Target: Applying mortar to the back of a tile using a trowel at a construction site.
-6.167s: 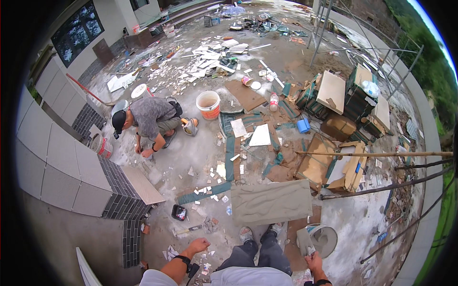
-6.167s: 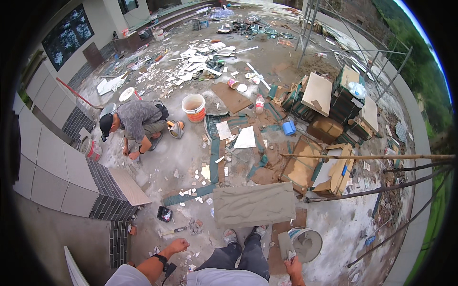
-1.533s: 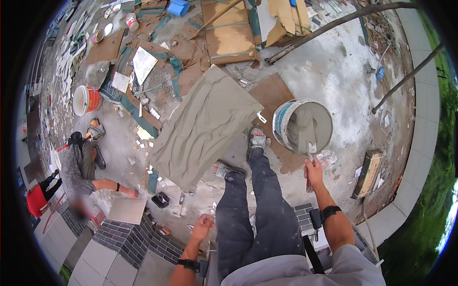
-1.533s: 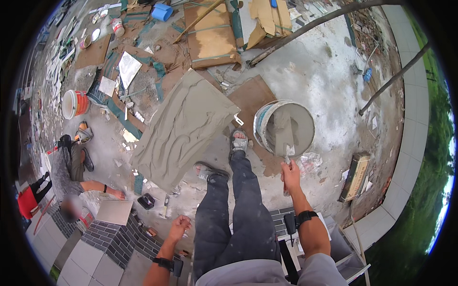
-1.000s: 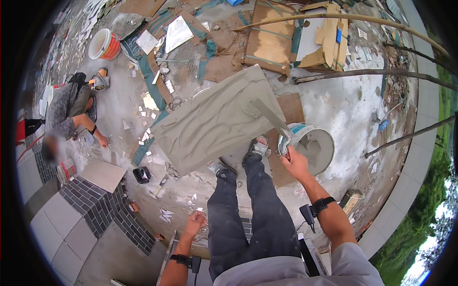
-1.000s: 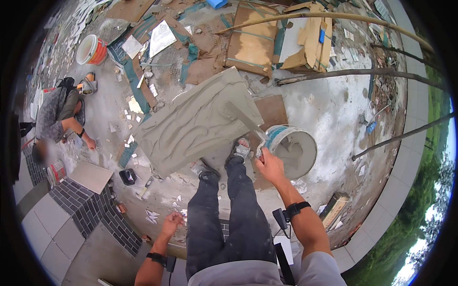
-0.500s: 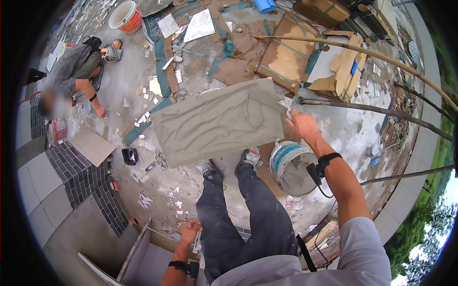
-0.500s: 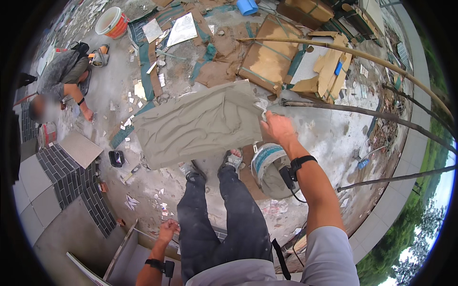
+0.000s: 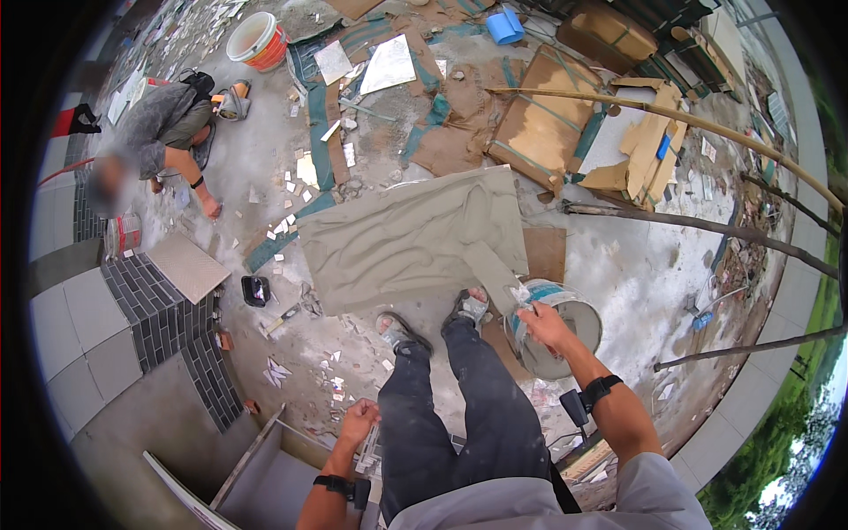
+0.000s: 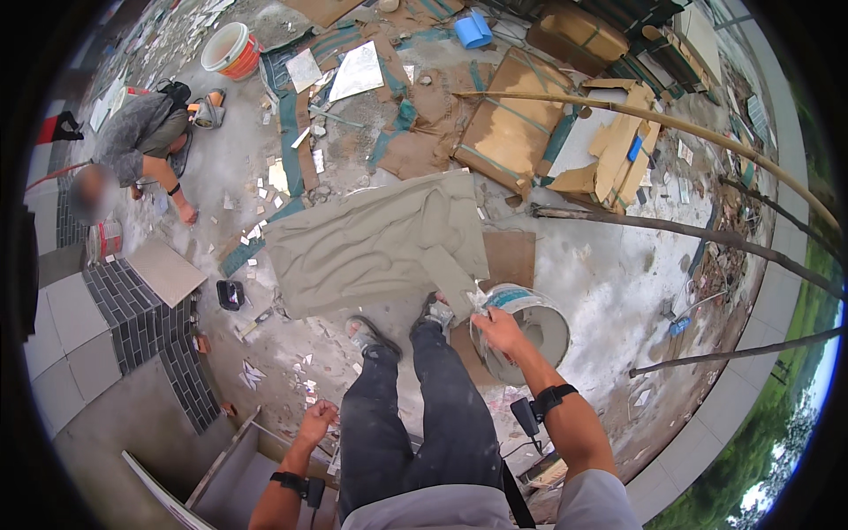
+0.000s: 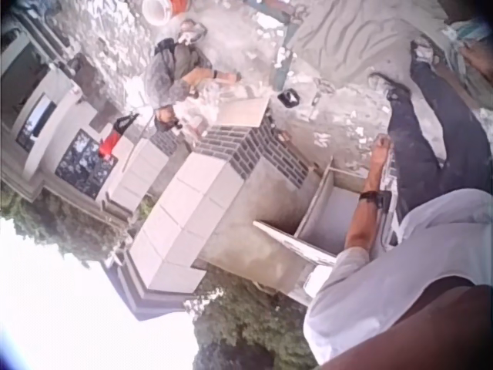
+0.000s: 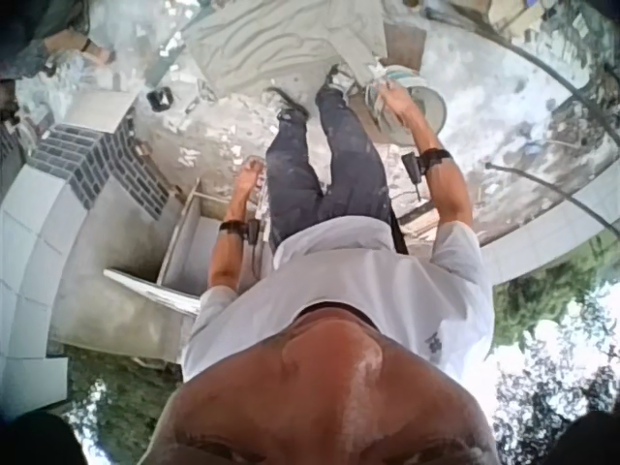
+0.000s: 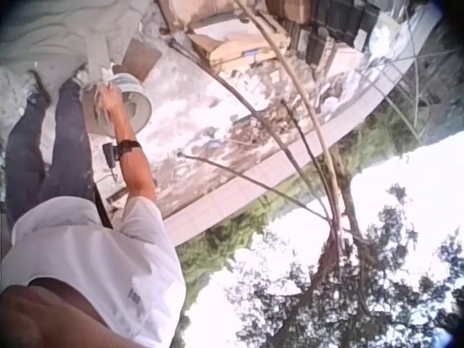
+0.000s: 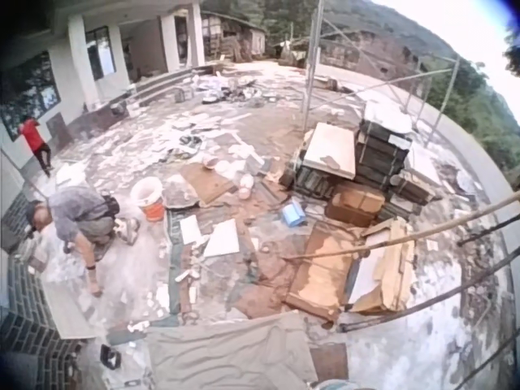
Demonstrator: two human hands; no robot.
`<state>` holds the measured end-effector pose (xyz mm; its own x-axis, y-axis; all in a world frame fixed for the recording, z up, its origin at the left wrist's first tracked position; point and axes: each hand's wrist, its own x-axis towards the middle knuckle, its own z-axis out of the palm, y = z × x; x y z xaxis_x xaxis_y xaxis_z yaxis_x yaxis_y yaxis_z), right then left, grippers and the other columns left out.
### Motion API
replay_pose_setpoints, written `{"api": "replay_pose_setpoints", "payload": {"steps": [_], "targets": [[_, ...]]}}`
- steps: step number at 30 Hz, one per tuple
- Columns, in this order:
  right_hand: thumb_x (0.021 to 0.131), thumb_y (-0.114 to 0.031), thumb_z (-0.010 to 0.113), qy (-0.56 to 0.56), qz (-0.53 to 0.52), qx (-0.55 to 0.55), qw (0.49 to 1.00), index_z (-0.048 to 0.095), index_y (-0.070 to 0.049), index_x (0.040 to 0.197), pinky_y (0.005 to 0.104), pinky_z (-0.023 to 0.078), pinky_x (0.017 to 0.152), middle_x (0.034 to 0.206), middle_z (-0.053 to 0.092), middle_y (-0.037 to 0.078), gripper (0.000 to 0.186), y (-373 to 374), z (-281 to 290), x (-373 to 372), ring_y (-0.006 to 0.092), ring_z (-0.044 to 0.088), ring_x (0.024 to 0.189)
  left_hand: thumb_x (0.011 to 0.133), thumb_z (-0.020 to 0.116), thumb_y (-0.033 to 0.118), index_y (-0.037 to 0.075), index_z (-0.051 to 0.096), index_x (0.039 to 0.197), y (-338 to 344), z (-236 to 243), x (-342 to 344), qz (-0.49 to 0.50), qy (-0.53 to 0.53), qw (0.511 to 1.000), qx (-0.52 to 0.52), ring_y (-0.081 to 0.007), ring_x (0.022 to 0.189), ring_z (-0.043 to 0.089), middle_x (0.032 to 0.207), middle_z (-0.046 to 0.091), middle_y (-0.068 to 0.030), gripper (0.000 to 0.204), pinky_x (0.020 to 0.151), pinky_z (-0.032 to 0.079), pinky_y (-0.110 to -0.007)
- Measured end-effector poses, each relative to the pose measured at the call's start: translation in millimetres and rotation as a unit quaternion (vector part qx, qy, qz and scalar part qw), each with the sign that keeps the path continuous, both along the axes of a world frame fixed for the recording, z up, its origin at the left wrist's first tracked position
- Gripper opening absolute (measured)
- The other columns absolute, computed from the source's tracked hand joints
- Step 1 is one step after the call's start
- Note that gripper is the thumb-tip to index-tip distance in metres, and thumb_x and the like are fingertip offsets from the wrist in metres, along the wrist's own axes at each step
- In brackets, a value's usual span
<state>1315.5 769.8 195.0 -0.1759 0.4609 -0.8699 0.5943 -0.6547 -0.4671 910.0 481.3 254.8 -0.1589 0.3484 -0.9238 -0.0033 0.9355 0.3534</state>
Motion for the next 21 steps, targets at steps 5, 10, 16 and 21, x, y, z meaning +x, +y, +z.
{"api": "replay_pose_setpoints", "payload": {"steps": [5, 10, 16, 21], "targets": [[0.087, -0.038, 0.059, 0.010, -0.013, 0.124, 0.992, 0.050, 0.004, 0.092, 0.0347, 0.047, 0.056, 0.063, 0.056, 0.012, 0.043, 65, 30, -41, 0.0212, 0.057, 0.054, 0.092, 0.056, 0.015, 0.000, 0.058, 0.092, -6, -1, 4, 0.006, 0.005, 1.000, -0.029, -0.0108, 0.066, 0.059, 0.074, 0.060, -0.0050, 0.015, 0.060, 0.049, -0.024], [0.089, -0.039, 0.053, -0.073, 0.144, 0.189, 0.969, 0.052, 0.004, 0.099, 0.0438, 0.049, 0.071, 0.076, 0.065, 0.019, 0.044, 140, -8, -72, 0.0332, 0.066, 0.070, 0.093, 0.056, 0.015, 0.000, 0.058, 0.094, 14, 8, 24, 0.025, -0.014, 0.999, -0.016, -0.0116, 0.068, 0.061, 0.077, 0.061, -0.0054, 0.016, 0.060, 0.050, -0.025], [0.090, -0.040, 0.051, -0.197, 0.059, 0.239, 0.949, 0.052, 0.004, 0.101, 0.0449, 0.050, 0.075, 0.082, 0.066, 0.022, 0.045, 220, -78, -39, 0.0382, 0.065, 0.070, 0.093, 0.056, 0.018, 0.000, 0.057, 0.093, 20, 17, 32, 0.033, 0.016, 0.999, -0.022, -0.0119, 0.068, 0.061, 0.077, 0.060, -0.0048, 0.018, 0.061, 0.051, -0.025], [0.091, -0.037, 0.052, -0.160, -0.076, 0.202, 0.963, 0.052, 0.003, 0.098, 0.0400, 0.051, 0.062, 0.077, 0.063, 0.018, 0.041, 232, -67, -11, 0.0280, 0.064, 0.056, 0.093, 0.057, 0.019, 0.000, 0.058, 0.092, -16, 10, 22, 0.053, 0.012, 0.997, -0.052, -0.0125, 0.068, 0.061, 0.078, 0.061, -0.0054, 0.019, 0.062, 0.051, -0.026]]}}
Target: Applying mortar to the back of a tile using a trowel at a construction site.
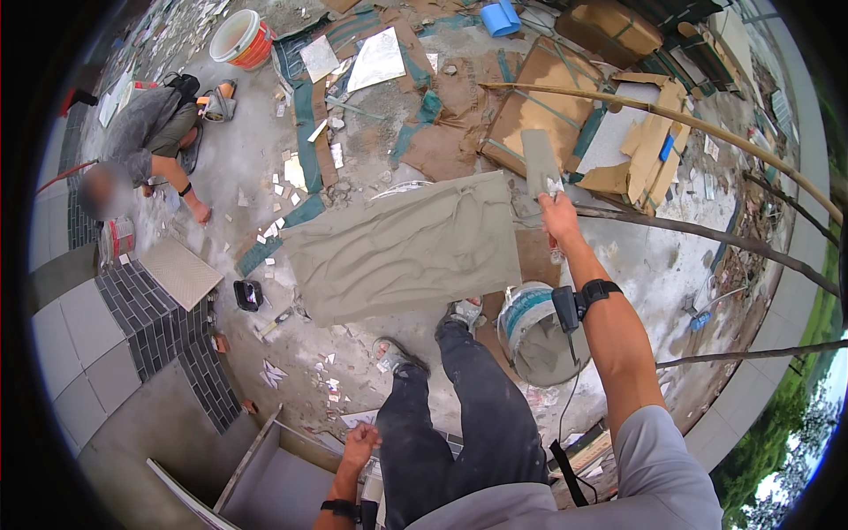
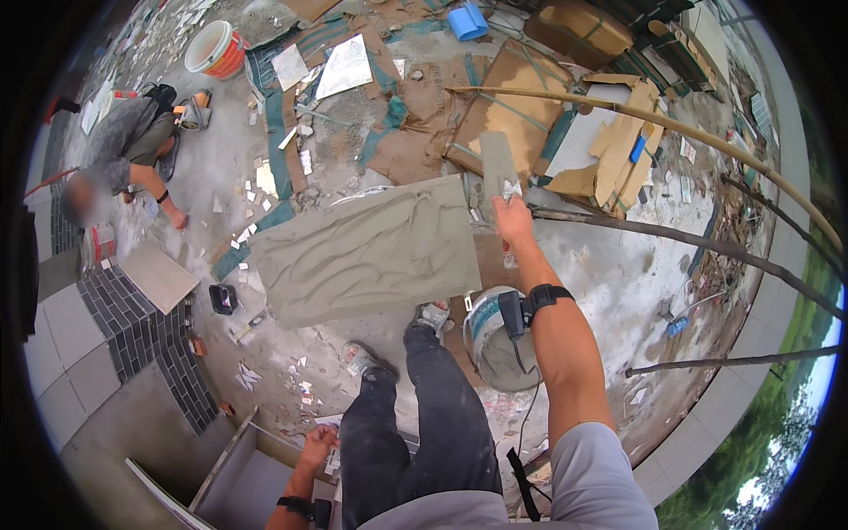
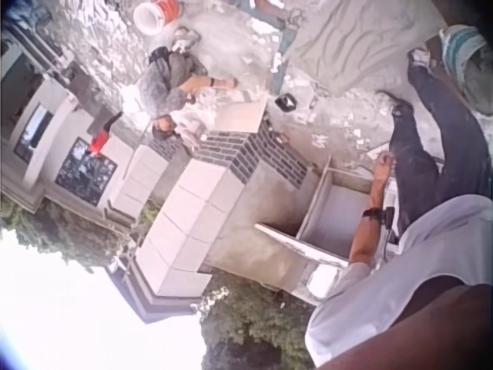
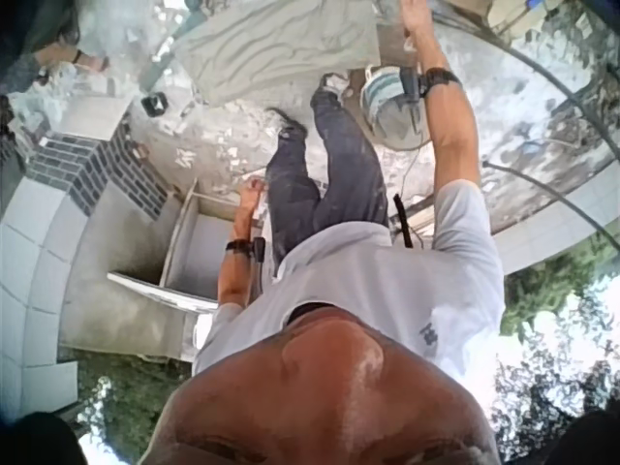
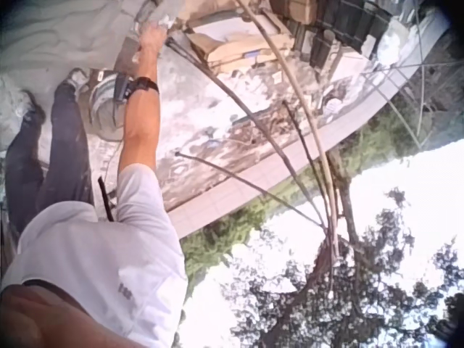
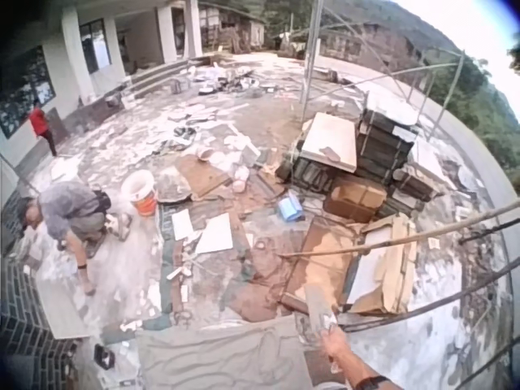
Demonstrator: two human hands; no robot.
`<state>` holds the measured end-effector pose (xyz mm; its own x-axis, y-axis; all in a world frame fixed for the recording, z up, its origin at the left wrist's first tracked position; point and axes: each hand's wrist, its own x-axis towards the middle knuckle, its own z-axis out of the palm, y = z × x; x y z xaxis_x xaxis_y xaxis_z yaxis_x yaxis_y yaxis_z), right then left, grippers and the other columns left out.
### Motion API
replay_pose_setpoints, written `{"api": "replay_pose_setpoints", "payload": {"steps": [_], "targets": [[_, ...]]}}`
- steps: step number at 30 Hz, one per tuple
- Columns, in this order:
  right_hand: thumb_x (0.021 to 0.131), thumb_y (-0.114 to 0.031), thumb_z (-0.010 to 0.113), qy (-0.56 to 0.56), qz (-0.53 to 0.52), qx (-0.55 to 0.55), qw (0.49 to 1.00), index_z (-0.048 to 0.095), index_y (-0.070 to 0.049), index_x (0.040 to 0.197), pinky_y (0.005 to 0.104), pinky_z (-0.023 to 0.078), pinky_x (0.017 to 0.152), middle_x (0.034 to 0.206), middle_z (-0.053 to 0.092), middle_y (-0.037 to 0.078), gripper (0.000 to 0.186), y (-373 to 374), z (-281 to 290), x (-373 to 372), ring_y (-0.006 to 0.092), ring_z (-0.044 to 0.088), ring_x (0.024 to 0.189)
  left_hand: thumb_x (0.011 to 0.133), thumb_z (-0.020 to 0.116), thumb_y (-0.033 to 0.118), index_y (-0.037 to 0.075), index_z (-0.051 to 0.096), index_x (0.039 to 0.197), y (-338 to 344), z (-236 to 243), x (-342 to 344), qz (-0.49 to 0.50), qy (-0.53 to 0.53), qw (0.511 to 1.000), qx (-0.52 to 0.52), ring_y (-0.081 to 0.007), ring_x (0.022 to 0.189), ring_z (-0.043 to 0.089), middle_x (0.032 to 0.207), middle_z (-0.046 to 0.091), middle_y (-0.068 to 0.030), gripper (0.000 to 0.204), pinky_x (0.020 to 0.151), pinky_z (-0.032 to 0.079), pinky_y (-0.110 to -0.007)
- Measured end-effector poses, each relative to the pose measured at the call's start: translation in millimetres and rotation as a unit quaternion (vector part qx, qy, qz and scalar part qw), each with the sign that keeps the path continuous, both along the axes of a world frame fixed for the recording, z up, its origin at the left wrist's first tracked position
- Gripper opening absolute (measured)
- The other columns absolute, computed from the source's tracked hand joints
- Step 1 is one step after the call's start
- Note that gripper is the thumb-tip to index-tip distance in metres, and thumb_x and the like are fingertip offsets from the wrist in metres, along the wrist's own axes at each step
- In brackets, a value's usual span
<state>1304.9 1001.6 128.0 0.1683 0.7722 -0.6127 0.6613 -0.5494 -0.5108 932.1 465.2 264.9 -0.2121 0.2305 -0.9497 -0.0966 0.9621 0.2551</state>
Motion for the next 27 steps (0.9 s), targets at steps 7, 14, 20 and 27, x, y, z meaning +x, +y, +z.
{"api": "replay_pose_setpoints", "payload": {"steps": [7, 14, 20, 27], "targets": [[0.092, -0.036, 0.054, 0.273, -0.218, -0.126, 0.929, 0.047, -0.008, 0.100, 0.0272, 0.040, 0.040, 0.065, 0.051, 0.002, 0.030, -106, 63, 13, 0.0120, 0.047, 0.044, 0.092, 0.058, 0.021, 0.001, 0.059, 0.093, 30, -5, -10, -0.071, 0.001, 0.997, 0.008, -0.0128, 0.065, 0.060, 0.074, 0.063, -0.0065, 0.020, 0.062, 0.050, -0.026], [0.091, -0.039, 0.055, 0.411, -0.346, -0.161, 0.828, 0.048, -0.011, 0.095, 0.0279, 0.039, 0.040, 0.065, 0.052, 0.003, 0.029, -127, 44, -50, 0.0118, 0.047, 0.046, 0.092, 0.054, 0.011, 0.001, 0.057, 0.094, 109, -6, -2, -0.104, -0.063, 0.992, 0.040, -0.0105, 0.069, 0.059, 0.078, 0.060, -0.0037, 0.010, 0.064, 0.048, -0.024], [0.092, -0.036, 0.052, 0.242, -0.549, -0.163, 0.784, 0.046, -0.008, 0.090, 0.0311, 0.041, 0.039, 0.065, 0.051, 0.006, 0.028, -196, -38, 15, 0.0156, 0.047, 0.046, 0.092, 0.055, 0.012, 0.001, 0.057, 0.095, 113, -14, -15, -0.164, -0.085, 0.981, 0.063, -0.0112, 0.069, 0.059, 0.078, 0.060, -0.0039, 0.012, 0.063, 0.049, -0.024], [0.092, -0.033, 0.053, 0.161, -0.466, -0.083, 0.866, 0.047, -0.010, 0.096, 0.0269, 0.041, 0.041, 0.068, 0.050, 0.004, 0.024, -364, 38, 34, 0.0128, 0.047, 0.047, 0.090, 0.056, 0.012, 0.001, 0.058, 0.091, 36, -42, -137, -0.189, -0.057, 0.980, 0.008, -0.0126, 0.064, 0.060, 0.074, 0.061, -0.0059, 0.012, 0.059, 0.050, -0.026]]}}
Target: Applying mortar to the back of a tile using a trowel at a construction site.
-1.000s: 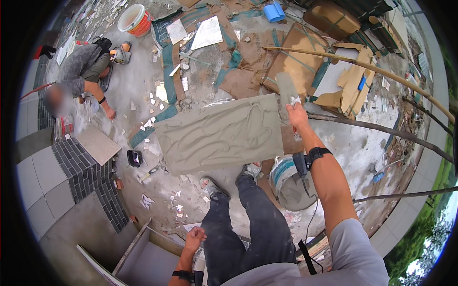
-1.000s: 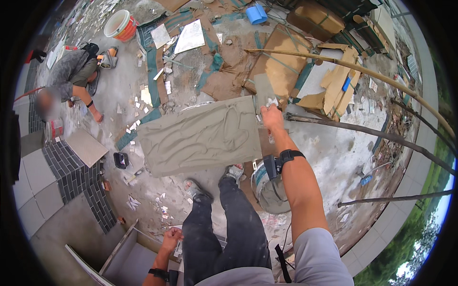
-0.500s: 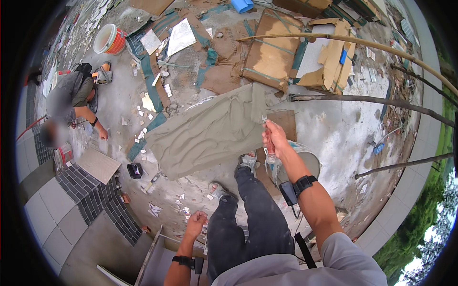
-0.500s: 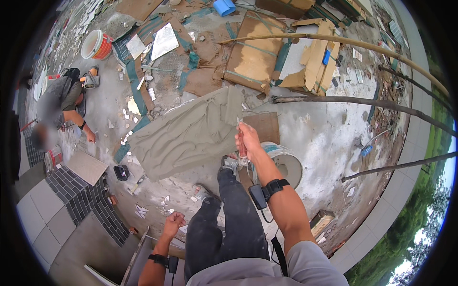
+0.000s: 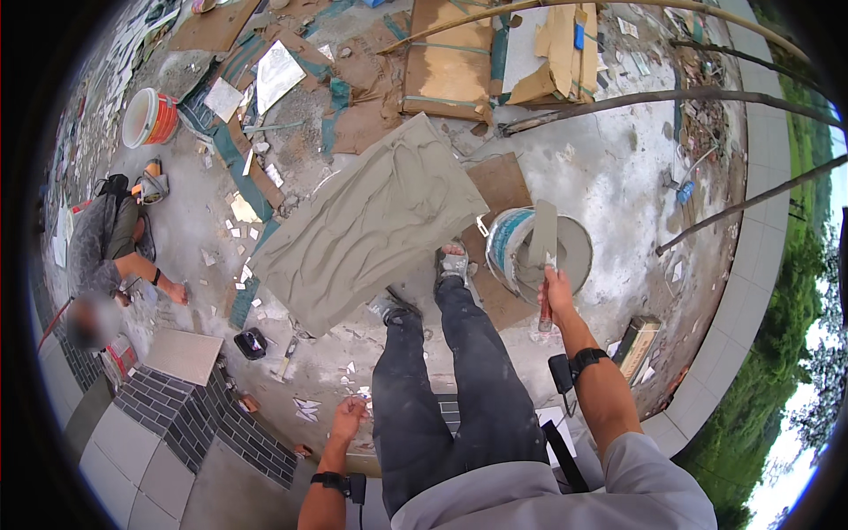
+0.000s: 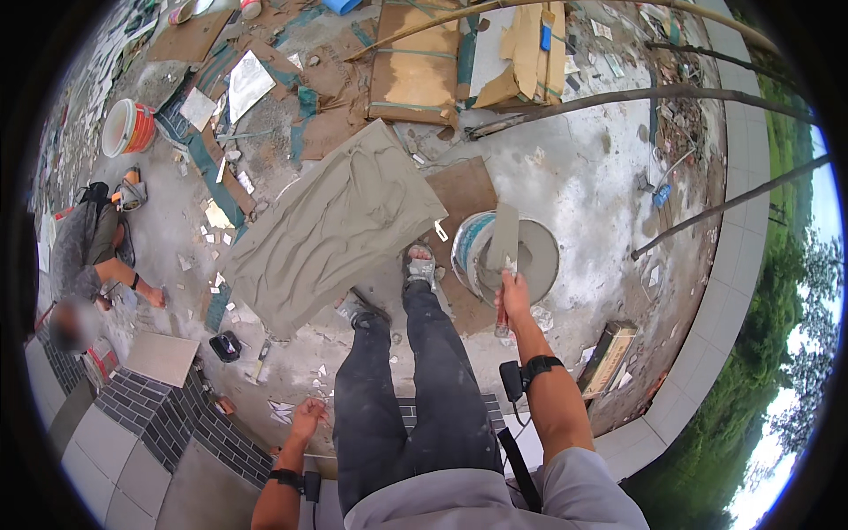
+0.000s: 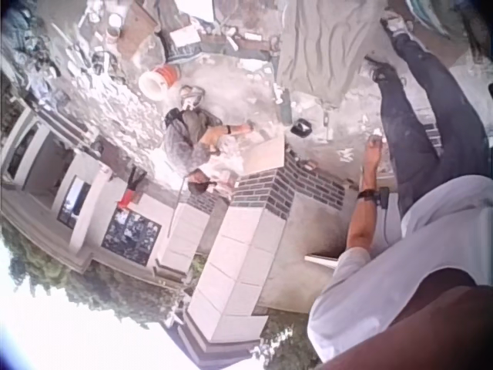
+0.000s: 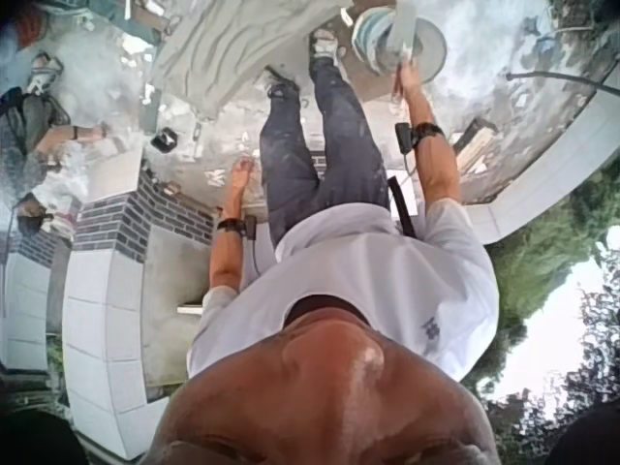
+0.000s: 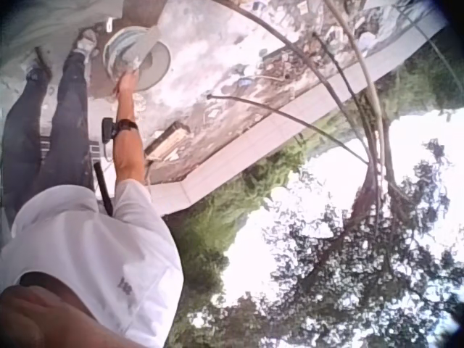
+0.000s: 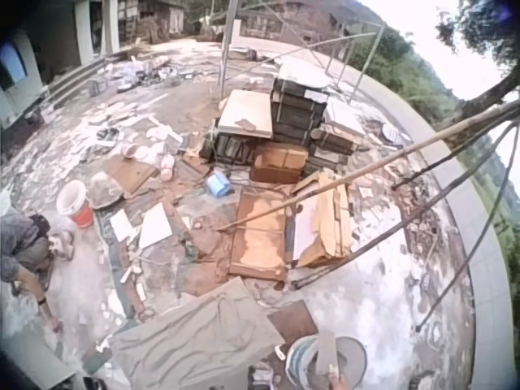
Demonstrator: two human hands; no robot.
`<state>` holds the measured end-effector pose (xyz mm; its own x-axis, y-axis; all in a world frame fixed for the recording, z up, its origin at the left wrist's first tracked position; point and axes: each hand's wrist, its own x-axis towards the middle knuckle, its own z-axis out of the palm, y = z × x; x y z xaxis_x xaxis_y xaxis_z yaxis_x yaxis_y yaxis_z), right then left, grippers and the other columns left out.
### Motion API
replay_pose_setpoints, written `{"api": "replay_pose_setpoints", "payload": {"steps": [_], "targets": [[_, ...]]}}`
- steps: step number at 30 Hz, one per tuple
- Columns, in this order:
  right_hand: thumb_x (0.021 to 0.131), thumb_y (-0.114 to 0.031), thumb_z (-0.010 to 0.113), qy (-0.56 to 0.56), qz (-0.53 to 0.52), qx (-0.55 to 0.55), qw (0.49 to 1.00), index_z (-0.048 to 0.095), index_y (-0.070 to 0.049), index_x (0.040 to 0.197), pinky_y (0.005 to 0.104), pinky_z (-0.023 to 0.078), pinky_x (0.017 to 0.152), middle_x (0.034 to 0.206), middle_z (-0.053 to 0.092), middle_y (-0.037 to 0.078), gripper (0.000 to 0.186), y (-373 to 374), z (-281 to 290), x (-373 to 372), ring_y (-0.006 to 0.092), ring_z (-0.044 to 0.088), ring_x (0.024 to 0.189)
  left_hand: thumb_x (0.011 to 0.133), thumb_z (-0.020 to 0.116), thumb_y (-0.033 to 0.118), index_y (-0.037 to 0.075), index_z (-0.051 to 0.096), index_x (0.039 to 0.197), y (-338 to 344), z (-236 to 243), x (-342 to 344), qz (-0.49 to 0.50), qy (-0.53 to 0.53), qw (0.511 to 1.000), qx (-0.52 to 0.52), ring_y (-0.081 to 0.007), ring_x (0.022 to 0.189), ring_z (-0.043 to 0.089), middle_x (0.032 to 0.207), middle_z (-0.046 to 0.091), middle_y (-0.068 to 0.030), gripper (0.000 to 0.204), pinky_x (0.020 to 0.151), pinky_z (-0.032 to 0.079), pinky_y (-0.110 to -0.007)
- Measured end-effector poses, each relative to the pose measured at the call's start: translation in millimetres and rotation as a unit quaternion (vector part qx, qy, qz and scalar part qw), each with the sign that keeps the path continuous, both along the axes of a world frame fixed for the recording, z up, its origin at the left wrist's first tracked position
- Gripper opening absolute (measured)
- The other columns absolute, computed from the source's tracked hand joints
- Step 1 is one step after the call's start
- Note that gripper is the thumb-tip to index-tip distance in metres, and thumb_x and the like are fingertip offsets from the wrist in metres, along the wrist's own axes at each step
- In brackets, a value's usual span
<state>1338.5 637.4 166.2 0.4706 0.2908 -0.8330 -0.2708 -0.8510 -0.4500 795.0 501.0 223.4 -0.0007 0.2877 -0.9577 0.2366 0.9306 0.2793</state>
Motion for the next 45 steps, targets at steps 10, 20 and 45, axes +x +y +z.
{"api": "replay_pose_setpoints", "payload": {"steps": [10, 20, 45], "targets": [[0.095, -0.040, 0.049, -0.084, -0.163, 0.017, 0.983, 0.044, -0.007, 0.092, 0.0281, 0.044, 0.043, 0.067, 0.048, 0.004, 0.034, -147, -93, -23, 0.0132, 0.048, 0.050, 0.089, 0.056, 0.012, 0.003, 0.059, 0.091, 15, -27, -46, -0.054, -0.029, 0.998, 0.008, -0.0123, 0.063, 0.059, 0.074, 0.061, -0.0051, 0.010, 0.059, 0.050, -0.025], [0.093, -0.041, 0.048, 0.002, -0.030, -0.153, 0.988, 0.047, -0.008, 0.087, 0.0300, 0.038, 0.035, 0.058, 0.047, 0.004, 0.034, -246, 21, -83, 0.0144, 0.043, 0.040, 0.090, 0.056, 0.012, 0.001, 0.058, 0.091, -11, -20, -67, -0.084, 0.003, 0.996, 0.016, -0.0116, 0.064, 0.060, 0.074, 0.061, -0.0057, 0.012, 0.058, 0.049, -0.025], [0.085, -0.010, 0.055, -0.509, 0.816, -0.003, 0.274, 0.065, -0.009, 0.096, 0.0364, 0.053, 0.069, 0.090, 0.069, 0.012, 0.016, 368, 90, -216, 0.0265, 0.069, 0.085, 0.091, 0.057, 0.015, 0.001, 0.061, 0.091, -148, -34, -76, 0.209, 0.021, 0.978, 0.011, -0.0119, 0.066, 0.060, 0.075, 0.062, -0.0051, 0.014, 0.060, 0.050, -0.024]]}}
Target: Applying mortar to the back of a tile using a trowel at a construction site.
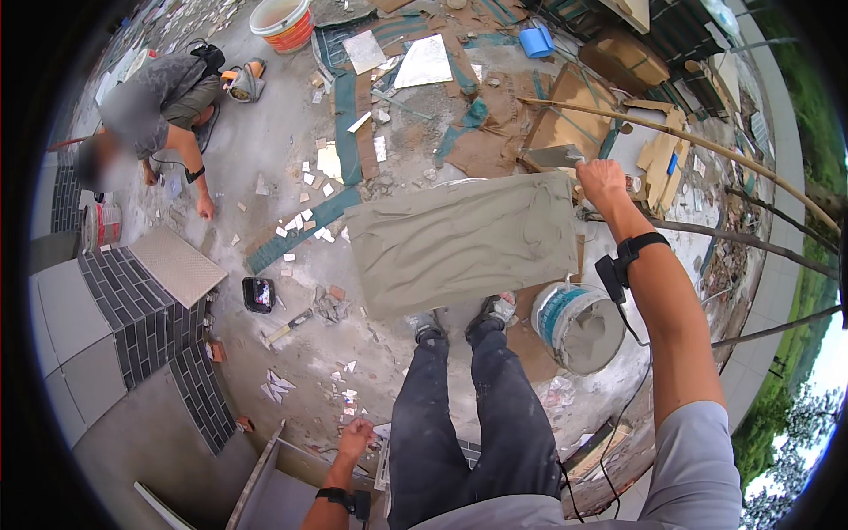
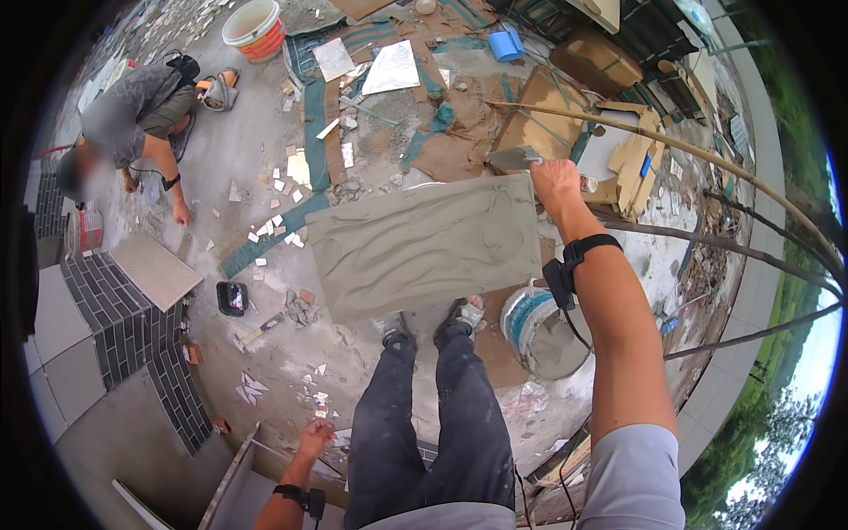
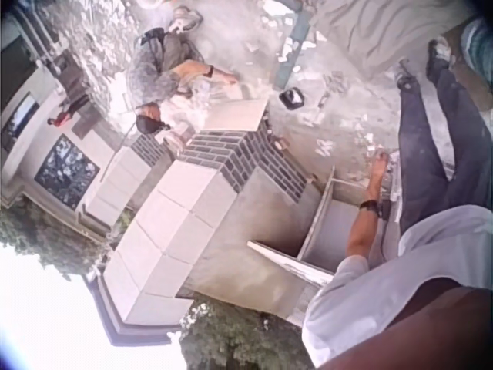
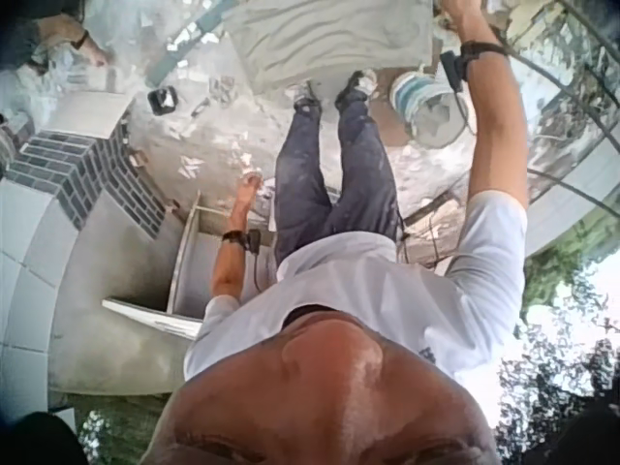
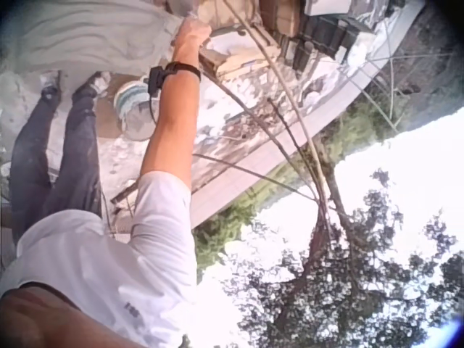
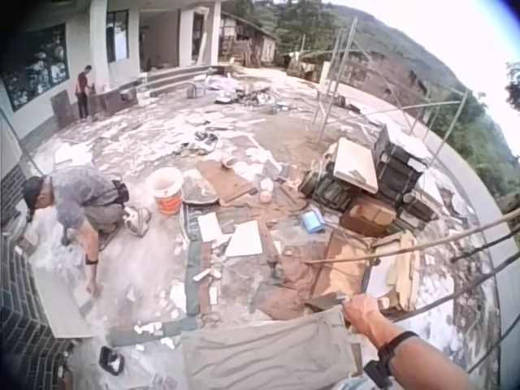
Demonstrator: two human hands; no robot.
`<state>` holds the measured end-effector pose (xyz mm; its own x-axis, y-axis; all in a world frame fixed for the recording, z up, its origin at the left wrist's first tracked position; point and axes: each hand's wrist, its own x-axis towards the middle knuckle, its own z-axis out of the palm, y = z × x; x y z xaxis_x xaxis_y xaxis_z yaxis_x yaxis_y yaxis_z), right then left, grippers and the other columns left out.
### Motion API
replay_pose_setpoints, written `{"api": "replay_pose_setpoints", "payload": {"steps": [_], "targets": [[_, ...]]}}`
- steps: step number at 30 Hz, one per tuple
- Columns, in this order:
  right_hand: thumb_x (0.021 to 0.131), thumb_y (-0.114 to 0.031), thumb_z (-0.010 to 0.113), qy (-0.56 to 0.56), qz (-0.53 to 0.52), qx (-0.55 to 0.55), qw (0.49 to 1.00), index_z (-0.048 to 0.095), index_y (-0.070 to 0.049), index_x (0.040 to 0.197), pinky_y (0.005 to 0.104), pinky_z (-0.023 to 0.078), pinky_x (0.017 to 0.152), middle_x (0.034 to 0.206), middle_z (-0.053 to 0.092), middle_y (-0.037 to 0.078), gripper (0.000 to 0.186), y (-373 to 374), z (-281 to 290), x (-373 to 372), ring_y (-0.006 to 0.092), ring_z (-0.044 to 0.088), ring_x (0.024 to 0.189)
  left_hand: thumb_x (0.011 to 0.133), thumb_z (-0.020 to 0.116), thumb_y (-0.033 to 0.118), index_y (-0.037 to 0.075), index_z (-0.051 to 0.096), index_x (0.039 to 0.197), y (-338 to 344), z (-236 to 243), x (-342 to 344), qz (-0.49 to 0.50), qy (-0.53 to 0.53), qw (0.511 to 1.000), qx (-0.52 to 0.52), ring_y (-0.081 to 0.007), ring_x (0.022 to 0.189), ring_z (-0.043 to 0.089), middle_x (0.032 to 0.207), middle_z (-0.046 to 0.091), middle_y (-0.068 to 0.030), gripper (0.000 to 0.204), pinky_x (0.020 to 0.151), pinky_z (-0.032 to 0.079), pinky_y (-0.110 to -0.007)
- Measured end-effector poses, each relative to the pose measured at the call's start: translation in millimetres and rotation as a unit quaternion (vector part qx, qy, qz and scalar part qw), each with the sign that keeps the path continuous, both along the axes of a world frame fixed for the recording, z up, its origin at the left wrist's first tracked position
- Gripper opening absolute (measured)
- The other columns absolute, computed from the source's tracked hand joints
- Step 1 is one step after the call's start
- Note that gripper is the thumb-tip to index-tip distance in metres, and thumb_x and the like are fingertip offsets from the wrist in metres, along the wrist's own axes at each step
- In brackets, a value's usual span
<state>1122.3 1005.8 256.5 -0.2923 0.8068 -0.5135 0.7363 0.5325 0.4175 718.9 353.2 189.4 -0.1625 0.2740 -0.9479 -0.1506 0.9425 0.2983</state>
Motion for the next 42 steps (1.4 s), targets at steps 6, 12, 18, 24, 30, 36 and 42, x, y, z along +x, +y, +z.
{"api": "replay_pose_setpoints", "payload": {"steps": [6, 12, 18, 24, 30, 36, 42], "targets": [[0.078, -0.019, 0.058, 0.114, -0.054, -0.109, 0.986, 0.063, -0.011, 0.097, 0.0442, 0.051, 0.074, 0.092, 0.067, 0.016, 0.021, -2, 7, -37, 0.0360, 0.064, 0.089, 0.092, 0.058, 0.021, 0.004, 0.060, 0.093, 2, 1, 14, 0.014, -0.039, 0.999, -0.011, -0.0099, 0.061, 0.058, 0.073, 0.063, -0.0043, 0.017, 0.053, 0.044, -0.022], [0.081, -0.021, 0.055, 0.176, -0.038, -0.125, 0.976, 0.059, -0.010, 0.098, 0.0461, 0.049, 0.076, 0.089, 0.066, 0.016, 0.020, -24, 10, -93, 0.0368, 0.062, 0.088, 0.092, 0.056, 0.014, 0.002, 0.059, 0.090, 37, 12, 20, 0.021, -0.030, 0.999, 0.010, -0.0100, 0.062, 0.055, 0.071, 0.061, -0.0041, 0.013, 0.057, 0.045, -0.023], [0.083, -0.018, 0.053, 0.138, 0.015, -0.143, 0.980, 0.061, -0.009, 0.105, 0.0459, 0.051, 0.075, 0.089, 0.067, 0.018, 0.024, -34, -2, -134, 0.0354, 0.064, 0.087, 0.093, 0.056, 0.015, 0.001, 0.059, 0.091, 42, 14, 20, 0.046, -0.038, 0.997, 0.055, -0.0099, 0.064, 0.057, 0.072, 0.062, -0.0047, 0.015, 0.059, 0.047, -0.024], [0.083, -0.020, 0.053, 0.166, 0.015, -0.159, 0.973, 0.061, -0.008, 0.103, 0.0456, 0.050, 0.076, 0.090, 0.067, 0.018, 0.025, -54, -4, -189, 0.0371, 0.063, 0.088, 0.092, 0.056, 0.015, 0.002, 0.059, 0.092, -15, -2, 15, 0.035, -0.012, 0.999, 0.005, -0.0116, 0.065, 0.058, 0.073, 0.062, -0.0055, 0.014, 0.061, 0.049, -0.025], [0.083, -0.028, 0.055, 0.335, -0.041, -0.216, 0.916, 0.055, -0.005, 0.107, 0.0467, 0.046, 0.079, 0.094, 0.065, 0.021, 0.034, -92, -13, -235, 0.0407, 0.060, 0.093, 0.093, 0.054, 0.015, 0.002, 0.059, 0.094, -42, -4, 19, 0.050, -0.020, 0.999, -0.002, -0.0119, 0.066, 0.059, 0.075, 0.062, -0.0052, 0.015, 0.060, 0.049, -0.026], [0.086, -0.031, 0.052, 0.273, -0.019, -0.314, 0.909, 0.053, -0.002, 0.113, 0.0477, 0.046, 0.082, 0.101, 0.064, 0.023, 0.041, -139, -40, -289, 0.0402, 0.060, 0.095, 0.092, 0.056, 0.017, 0.001, 0.059, 0.094, -32, -4, 19, 0.109, -0.030, 0.993, 0.015, -0.0102, 0.065, 0.058, 0.074, 0.062, -0.0047, 0.017, 0.061, 0.049, -0.025], [0.083, -0.032, 0.050, 0.179, -0.022, -0.457, 0.871, 0.056, 0.001, 0.112, 0.0455, 0.049, 0.077, 0.095, 0.066, 0.021, 0.044, -259, -97, -291, 0.0372, 0.064, 0.087, 0.093, 0.057, 0.017, 0.002, 0.059, 0.092, -21, 1, 30, 0.097, -0.033, 0.995, 0.023, -0.0110, 0.066, 0.057, 0.074, 0.062, -0.0044, 0.016, 0.063, 0.048, -0.025]]}}
